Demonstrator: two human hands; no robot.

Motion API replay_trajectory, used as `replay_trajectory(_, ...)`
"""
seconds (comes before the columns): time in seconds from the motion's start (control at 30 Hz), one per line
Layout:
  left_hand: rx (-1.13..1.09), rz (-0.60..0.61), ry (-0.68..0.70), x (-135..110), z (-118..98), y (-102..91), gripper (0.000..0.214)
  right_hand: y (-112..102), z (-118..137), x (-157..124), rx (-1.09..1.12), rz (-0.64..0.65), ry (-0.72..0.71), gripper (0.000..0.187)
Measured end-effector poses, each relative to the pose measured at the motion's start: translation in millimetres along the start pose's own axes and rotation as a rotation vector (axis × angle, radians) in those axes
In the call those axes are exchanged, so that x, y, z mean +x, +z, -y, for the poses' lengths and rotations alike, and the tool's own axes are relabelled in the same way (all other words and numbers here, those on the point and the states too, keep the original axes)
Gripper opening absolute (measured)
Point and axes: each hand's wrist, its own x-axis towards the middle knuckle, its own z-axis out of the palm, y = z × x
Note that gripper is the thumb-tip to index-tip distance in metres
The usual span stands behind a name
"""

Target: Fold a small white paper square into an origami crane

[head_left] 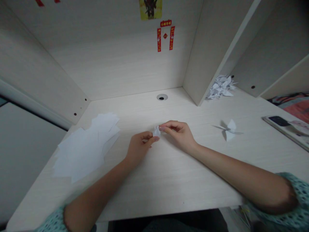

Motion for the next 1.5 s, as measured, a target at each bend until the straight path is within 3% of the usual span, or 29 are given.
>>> replay_trajectory(0.17,0.085,0.002,0.014,-1.0,-1.0,0.2,0.025,-0.5,-4.3,-0.3,-0.036,0.023,-0.01,0.018)
replay_trajectory(0.43,0.335,-0.02,0.047,-1.5,-3.3,-1.3,0.034,-2.3,-3.0,-5.2,-0.276,-0.022,-0.225,0.013)
replay_trajectory(0.6,0.519,-0.029,0.066,-1.1,-5.5,-3.1,0.036,-3.1,-4.4,-7.3,-0.264,0.005,-0.194,0.014)
replay_trajectory(0.87,0.56,-0.046,0.091,0.0,-4.0,-3.8,0.033,-0.7,-0.4,-4.0,-0.244,0.05,-0.153,0.012)
replay_trajectory(1.03,0.441,-0.029,0.084,-0.1,-1.1,-1.7,0.031,-2.0,-7.7,1.7,-0.137,0.099,-0.074,0.011)
replay_trajectory(1.23,0.0,0.01,-0.049,4.3,2.5,2.8,0.028,-3.6,-7.4,5.3,-0.001,0.035,0.028,0.014)
replay_trajectory(1.5,-0.223,-0.108,-0.124,7.7,1.5,-0.2,0.026,-2.5,-11.7,7.6,0.121,-0.046,0.167,0.023)
